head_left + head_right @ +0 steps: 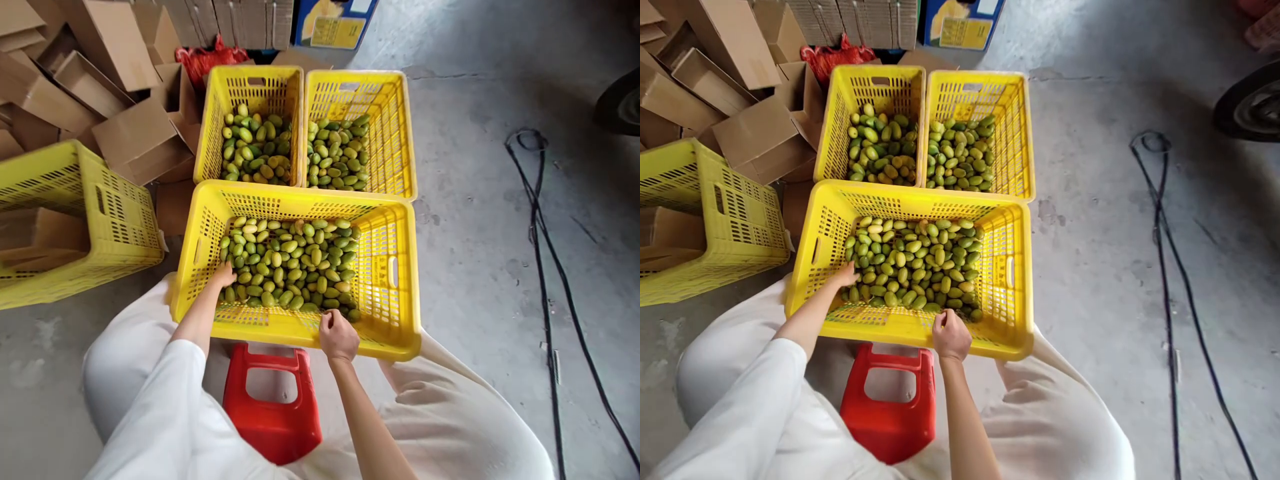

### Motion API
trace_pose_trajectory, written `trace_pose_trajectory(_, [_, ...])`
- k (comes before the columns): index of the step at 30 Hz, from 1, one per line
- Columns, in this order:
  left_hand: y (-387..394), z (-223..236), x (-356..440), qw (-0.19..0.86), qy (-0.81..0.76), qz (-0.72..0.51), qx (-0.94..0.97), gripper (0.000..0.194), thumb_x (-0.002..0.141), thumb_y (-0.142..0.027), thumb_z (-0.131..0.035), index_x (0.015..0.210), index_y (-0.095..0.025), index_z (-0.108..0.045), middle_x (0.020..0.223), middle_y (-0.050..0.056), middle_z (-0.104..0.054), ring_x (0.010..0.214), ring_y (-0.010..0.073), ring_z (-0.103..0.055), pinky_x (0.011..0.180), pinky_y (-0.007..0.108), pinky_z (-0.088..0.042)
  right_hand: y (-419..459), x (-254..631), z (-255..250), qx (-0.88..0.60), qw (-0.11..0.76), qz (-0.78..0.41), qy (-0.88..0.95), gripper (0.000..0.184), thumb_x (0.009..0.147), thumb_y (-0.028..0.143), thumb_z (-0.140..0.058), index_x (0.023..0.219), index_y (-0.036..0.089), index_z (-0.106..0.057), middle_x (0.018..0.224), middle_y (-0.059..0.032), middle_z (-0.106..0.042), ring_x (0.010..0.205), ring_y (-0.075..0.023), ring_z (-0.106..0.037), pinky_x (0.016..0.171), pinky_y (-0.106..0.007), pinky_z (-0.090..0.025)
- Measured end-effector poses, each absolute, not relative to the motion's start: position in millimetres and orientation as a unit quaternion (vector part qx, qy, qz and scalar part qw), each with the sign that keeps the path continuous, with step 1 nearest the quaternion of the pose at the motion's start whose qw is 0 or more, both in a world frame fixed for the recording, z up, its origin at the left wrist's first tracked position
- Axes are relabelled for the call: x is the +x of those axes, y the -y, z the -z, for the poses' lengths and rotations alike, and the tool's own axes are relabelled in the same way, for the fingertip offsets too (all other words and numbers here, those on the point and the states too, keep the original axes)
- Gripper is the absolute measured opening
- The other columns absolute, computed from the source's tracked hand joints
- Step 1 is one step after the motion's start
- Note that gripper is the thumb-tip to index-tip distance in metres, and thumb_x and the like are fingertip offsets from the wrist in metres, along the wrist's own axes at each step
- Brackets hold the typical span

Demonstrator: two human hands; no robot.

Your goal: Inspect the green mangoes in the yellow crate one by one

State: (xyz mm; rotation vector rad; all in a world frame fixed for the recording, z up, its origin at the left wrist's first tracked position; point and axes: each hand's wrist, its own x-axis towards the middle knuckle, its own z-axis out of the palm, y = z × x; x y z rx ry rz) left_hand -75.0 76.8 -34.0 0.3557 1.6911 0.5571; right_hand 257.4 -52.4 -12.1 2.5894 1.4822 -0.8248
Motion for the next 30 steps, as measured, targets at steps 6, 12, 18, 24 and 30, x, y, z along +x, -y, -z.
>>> trace_pose_trajectory(6, [-41, 84, -88, 0.469, -0.821, 0.062, 0.319, 0.053, 0.104, -0.012, -0.071, 0.156, -0.009, -0.063, 0.184, 0.038, -0.051, 0.175, 0.0515, -0.053, 0.136, 0.056, -0.050, 76, 276, 43, 0.823, -0.045, 0.217, -0.523, 0.024, 0.106, 0.020, -0.065, 0.097, 0.017, -0.087, 0.087, -0.0099, -0.080, 0.077, -0.0195, -0.062, 0.072, -0.031, -0.029])
trace_pose_trajectory(12, [-43, 116, -103, 0.415, -0.810, 0.169, 0.378, 0.039, 0.112, -0.026, -0.069, 0.150, -0.019, -0.065, 0.150, 0.024, -0.083, 0.146, 0.0392, -0.080, 0.118, 0.045, -0.064, 92, 291, 60, 0.787, -0.099, 0.187, -0.580, 0.032, 0.105, 0.030, -0.057, 0.093, 0.020, -0.085, 0.079, -0.0091, -0.076, 0.072, -0.0208, -0.061, 0.068, -0.031, -0.030])
trace_pose_trajectory(18, [-42, 121, -94, 0.372, -0.820, 0.190, 0.392, 0.062, 0.111, -0.030, -0.067, 0.171, -0.017, -0.057, 0.185, 0.032, -0.054, 0.148, 0.0437, -0.080, 0.118, 0.050, -0.066, 93, 279, 55, 0.788, -0.134, 0.113, -0.590, 0.037, 0.106, 0.028, -0.049, 0.085, 0.021, -0.079, 0.072, -0.0079, -0.073, 0.068, -0.0215, -0.060, 0.067, -0.033, -0.031])
trace_pose_trajectory(24, [-54, 126, -103, 0.379, -0.834, 0.184, 0.356, 0.083, 0.106, -0.031, -0.078, 0.182, -0.013, -0.050, 0.158, 0.034, -0.078, 0.143, 0.0488, -0.083, 0.118, 0.056, -0.068, 94, 277, 54, 0.772, -0.146, 0.068, -0.615, 0.036, 0.106, 0.024, -0.050, 0.084, 0.023, -0.077, 0.071, -0.0064, -0.073, 0.066, -0.0210, -0.061, 0.066, -0.033, -0.032])
trace_pose_trajectory(30, [-58, 140, -114, 0.407, -0.840, 0.134, 0.332, 0.065, 0.109, -0.032, -0.067, 0.172, -0.022, -0.055, 0.142, 0.023, -0.088, 0.113, 0.0340, -0.092, 0.081, 0.040, -0.075, 94, 281, 50, 0.753, -0.139, 0.049, -0.641, 0.035, 0.107, 0.021, -0.050, 0.083, 0.023, -0.077, 0.069, -0.0049, -0.072, 0.066, -0.0204, -0.063, 0.065, -0.032, -0.035])
